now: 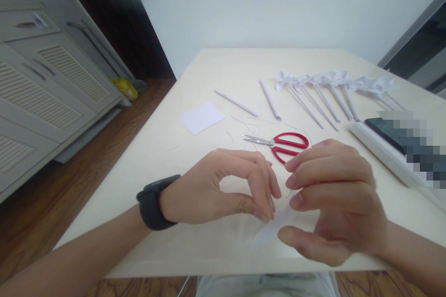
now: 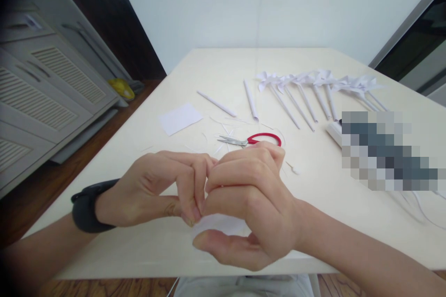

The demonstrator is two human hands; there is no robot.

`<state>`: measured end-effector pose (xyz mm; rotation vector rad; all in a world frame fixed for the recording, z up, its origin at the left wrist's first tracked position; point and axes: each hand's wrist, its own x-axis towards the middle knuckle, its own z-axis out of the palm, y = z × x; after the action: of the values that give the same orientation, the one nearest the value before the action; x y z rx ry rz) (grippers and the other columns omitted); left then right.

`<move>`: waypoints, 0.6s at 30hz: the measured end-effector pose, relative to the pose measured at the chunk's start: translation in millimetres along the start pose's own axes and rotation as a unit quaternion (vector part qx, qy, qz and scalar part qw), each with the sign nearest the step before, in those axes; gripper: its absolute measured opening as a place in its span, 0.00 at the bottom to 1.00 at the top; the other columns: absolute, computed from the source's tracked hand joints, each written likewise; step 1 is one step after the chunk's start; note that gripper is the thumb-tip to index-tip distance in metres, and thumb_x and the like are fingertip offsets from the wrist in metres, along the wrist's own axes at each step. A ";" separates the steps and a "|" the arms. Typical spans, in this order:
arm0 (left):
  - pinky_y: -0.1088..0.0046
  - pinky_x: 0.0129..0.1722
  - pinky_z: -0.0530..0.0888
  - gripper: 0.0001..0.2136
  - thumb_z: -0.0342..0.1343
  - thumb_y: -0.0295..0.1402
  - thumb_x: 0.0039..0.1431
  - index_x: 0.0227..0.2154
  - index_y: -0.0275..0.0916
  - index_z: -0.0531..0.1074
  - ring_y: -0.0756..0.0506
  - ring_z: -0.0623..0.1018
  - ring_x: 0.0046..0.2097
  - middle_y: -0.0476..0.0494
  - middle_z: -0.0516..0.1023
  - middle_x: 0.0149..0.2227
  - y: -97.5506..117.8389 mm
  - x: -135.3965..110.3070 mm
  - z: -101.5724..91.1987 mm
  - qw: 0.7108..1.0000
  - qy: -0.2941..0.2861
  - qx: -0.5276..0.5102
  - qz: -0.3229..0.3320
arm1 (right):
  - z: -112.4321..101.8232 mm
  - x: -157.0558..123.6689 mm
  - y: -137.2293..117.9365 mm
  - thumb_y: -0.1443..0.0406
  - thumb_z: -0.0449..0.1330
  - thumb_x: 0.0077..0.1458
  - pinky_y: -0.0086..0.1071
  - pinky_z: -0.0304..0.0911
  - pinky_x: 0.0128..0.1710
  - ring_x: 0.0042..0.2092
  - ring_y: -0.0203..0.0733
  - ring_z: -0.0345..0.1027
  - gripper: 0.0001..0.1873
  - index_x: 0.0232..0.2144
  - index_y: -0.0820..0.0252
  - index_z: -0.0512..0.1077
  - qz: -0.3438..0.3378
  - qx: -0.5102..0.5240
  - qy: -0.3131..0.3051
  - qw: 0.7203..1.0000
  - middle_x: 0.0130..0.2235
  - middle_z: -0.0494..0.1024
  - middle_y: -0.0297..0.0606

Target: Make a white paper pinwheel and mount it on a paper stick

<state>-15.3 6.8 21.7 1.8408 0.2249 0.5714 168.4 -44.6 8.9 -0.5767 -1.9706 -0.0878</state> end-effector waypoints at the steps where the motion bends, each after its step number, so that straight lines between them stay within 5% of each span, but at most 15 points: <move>1: 0.68 0.42 0.71 0.04 0.59 0.23 0.48 0.23 0.38 0.73 0.47 0.75 0.37 0.46 0.74 0.28 -0.6 0.1 -0.3 1.000 -0.001 0.001 0.002 | -0.3 -0.3 -0.1 0.63 0.60 0.43 0.41 0.61 0.30 0.33 0.42 0.65 0.08 0.29 0.58 0.66 -0.004 0.000 0.004 1.000 0.27 0.69 0.37; 6: 0.69 0.40 0.72 0.04 0.58 0.23 0.48 0.23 0.38 0.73 0.47 0.74 0.36 0.46 0.74 0.28 3.4 1.9 -3.2 1.000 -0.024 -0.006 -0.006 | -4.6 -4.7 0.2 0.62 0.57 0.47 0.42 0.63 0.35 0.37 0.44 0.65 0.10 0.34 0.58 0.67 0.024 0.059 -0.031 0.998 0.32 0.70 0.38; 13: 0.66 0.44 0.71 0.03 0.58 0.24 0.49 0.24 0.35 0.72 0.46 0.74 0.36 0.44 0.75 0.28 1.8 2.1 -1.9 0.994 -0.074 -0.065 -0.051 | -15.8 5.8 11.8 0.65 0.53 0.55 0.39 0.62 0.36 0.36 0.42 0.65 0.07 0.34 0.61 0.70 0.230 0.227 -0.033 0.946 0.32 0.70 0.39; 18: 0.68 0.42 0.71 0.01 0.58 0.24 0.49 0.26 0.34 0.72 0.47 0.75 0.37 0.45 0.75 0.30 -8.0 0.8 0.2 0.985 -0.060 -0.112 -0.118 | -12.6 10.1 12.4 0.69 0.57 0.53 0.34 0.62 0.39 0.36 0.36 0.64 0.03 0.33 0.60 0.71 0.178 0.235 -0.181 0.938 0.32 0.71 0.35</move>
<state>-13.5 9.6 14.4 1.5958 0.2812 0.3068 180.7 -34.0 21.2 -0.6500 -2.0987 0.7427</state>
